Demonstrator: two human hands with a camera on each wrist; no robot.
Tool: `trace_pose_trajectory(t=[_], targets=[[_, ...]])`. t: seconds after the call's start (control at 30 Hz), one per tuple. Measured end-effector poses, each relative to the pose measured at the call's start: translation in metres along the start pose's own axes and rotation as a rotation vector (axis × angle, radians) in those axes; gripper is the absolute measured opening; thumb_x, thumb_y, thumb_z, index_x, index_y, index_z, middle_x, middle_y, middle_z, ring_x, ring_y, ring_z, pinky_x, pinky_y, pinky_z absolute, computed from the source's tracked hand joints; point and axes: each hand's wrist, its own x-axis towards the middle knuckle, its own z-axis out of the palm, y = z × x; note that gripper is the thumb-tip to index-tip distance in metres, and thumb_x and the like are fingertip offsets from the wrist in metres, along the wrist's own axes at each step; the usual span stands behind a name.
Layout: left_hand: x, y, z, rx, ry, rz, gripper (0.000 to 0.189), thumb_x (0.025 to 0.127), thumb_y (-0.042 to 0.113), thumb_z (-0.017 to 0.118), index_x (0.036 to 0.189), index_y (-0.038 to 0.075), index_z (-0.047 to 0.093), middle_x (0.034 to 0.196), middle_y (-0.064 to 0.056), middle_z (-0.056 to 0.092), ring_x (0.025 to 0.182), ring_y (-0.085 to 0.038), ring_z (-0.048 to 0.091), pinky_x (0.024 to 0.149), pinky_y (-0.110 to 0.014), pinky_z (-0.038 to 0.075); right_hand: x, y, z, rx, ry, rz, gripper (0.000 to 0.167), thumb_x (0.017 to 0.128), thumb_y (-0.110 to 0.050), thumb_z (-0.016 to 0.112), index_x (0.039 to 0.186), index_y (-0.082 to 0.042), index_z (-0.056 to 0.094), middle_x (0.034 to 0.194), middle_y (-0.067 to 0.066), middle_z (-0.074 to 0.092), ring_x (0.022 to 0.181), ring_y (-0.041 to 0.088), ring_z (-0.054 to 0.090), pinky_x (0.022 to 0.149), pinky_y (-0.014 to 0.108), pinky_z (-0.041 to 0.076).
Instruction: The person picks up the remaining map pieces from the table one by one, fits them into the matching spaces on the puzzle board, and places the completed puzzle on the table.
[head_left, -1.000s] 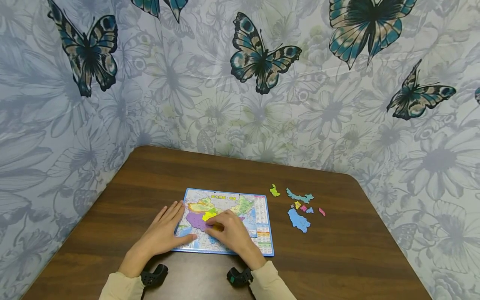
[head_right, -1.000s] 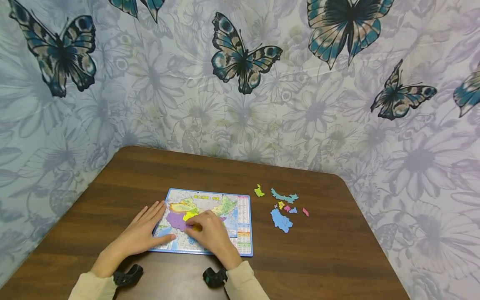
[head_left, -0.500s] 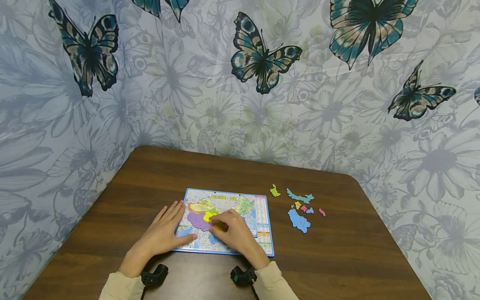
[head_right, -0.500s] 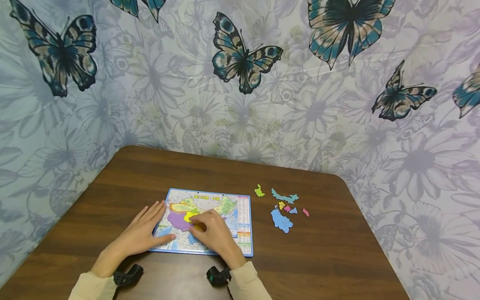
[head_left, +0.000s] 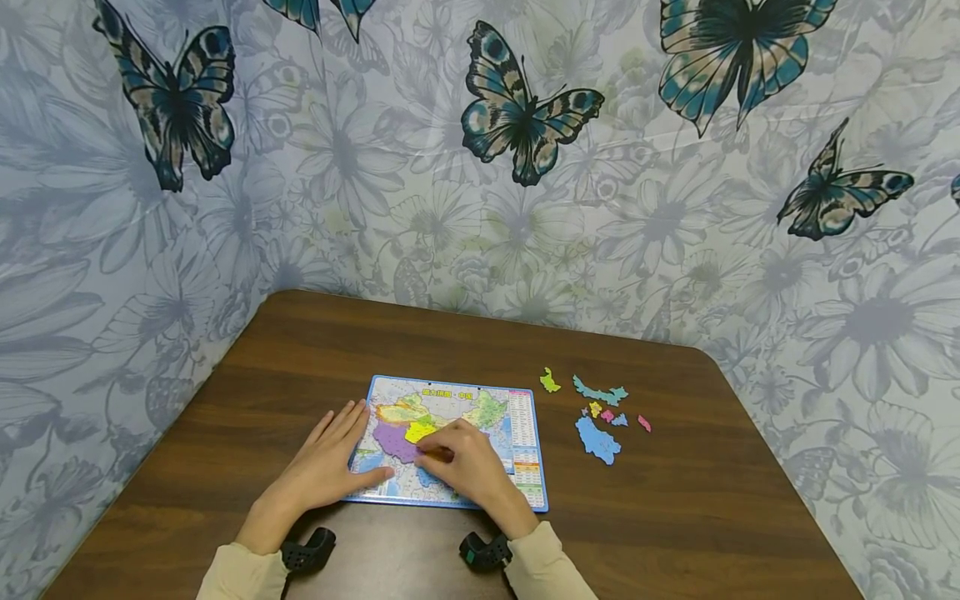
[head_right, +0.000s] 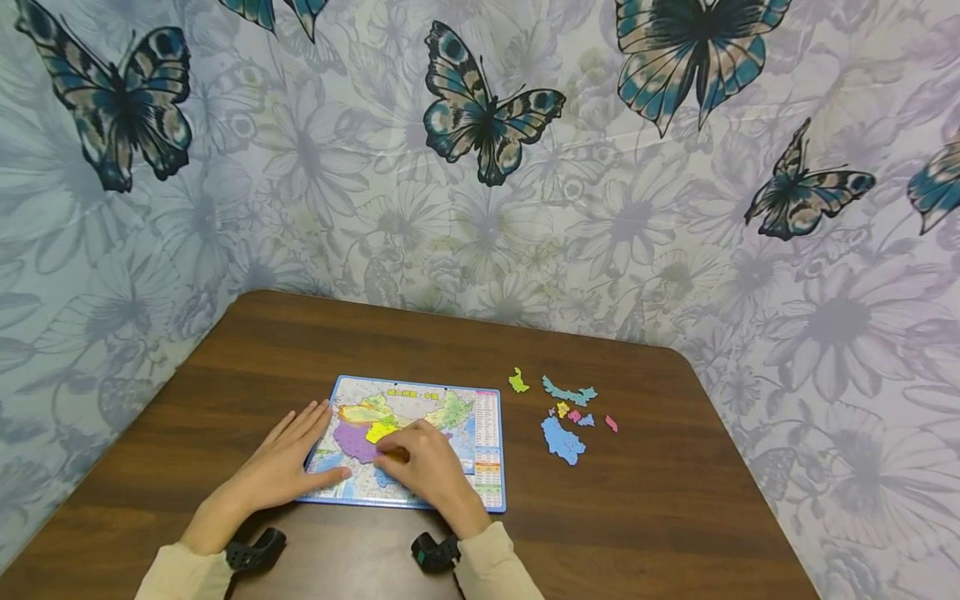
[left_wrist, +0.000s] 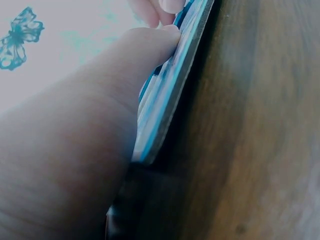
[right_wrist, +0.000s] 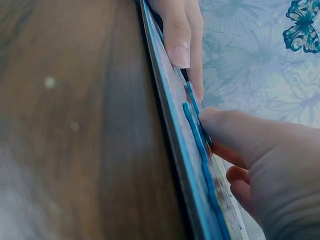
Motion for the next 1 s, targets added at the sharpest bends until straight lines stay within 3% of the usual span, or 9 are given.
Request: trace_pose_trajectory(t=[0.43, 0.73, 0.87, 1.0], targets=[[-0.0002, 0.0008, -0.0013, 0.006, 0.001, 0.000, 0.112, 0.087, 0.076, 0.061, 0.157, -0.006, 0.033, 0.167, -0.023, 0.026, 0.156, -0.042, 0.021, 0.126, -0.062, 0.009, 0.0018, -0.0006, 0.0018, -0.027, 0.004, 0.019, 0.025, 0.090, -0.028, 0.083, 0.111, -0.016, 0.080, 0.099, -0.007, 0.076, 0.086, 0.006, 0.053, 0.070, 0.015, 0.045], [-0.0003, 0.0019, -0.0029, -0.001, -0.005, -0.004, 0.113, 0.086, 0.076, 0.062, 0.158, -0.006, 0.032, 0.168, -0.023, 0.026, 0.157, -0.042, 0.020, 0.126, -0.062, 0.008, 0.0020, -0.0016, 0.0022, -0.017, 0.004, 0.001, 0.016, 0.091, -0.026, 0.081, 0.106, -0.018, 0.081, 0.096, -0.009, 0.075, 0.089, 0.005, 0.056, 0.073, 0.014, 0.047], [-0.0003, 0.0018, -0.0028, -0.004, -0.005, -0.004, 0.112, 0.087, 0.075, 0.062, 0.158, -0.006, 0.032, 0.168, -0.023, 0.026, 0.157, -0.042, 0.020, 0.126, -0.062, 0.009, 0.0037, -0.0024, 0.0032, -0.045, 0.002, -0.007, 0.025, 0.090, -0.027, 0.082, 0.112, -0.016, 0.080, 0.101, -0.007, 0.077, 0.093, 0.008, 0.058, 0.076, 0.015, 0.050], [-0.0001, 0.0014, -0.0023, 0.003, -0.004, -0.002, 0.112, 0.086, 0.076, 0.062, 0.157, -0.007, 0.033, 0.167, -0.023, 0.026, 0.157, -0.042, 0.021, 0.126, -0.062, 0.009, 0.0063, -0.0028, 0.0063, -0.092, -0.004, 0.012, 0.041, 0.090, -0.035, 0.082, 0.124, -0.015, 0.075, 0.116, -0.005, 0.075, 0.108, 0.013, 0.061, 0.090, 0.023, 0.055]])
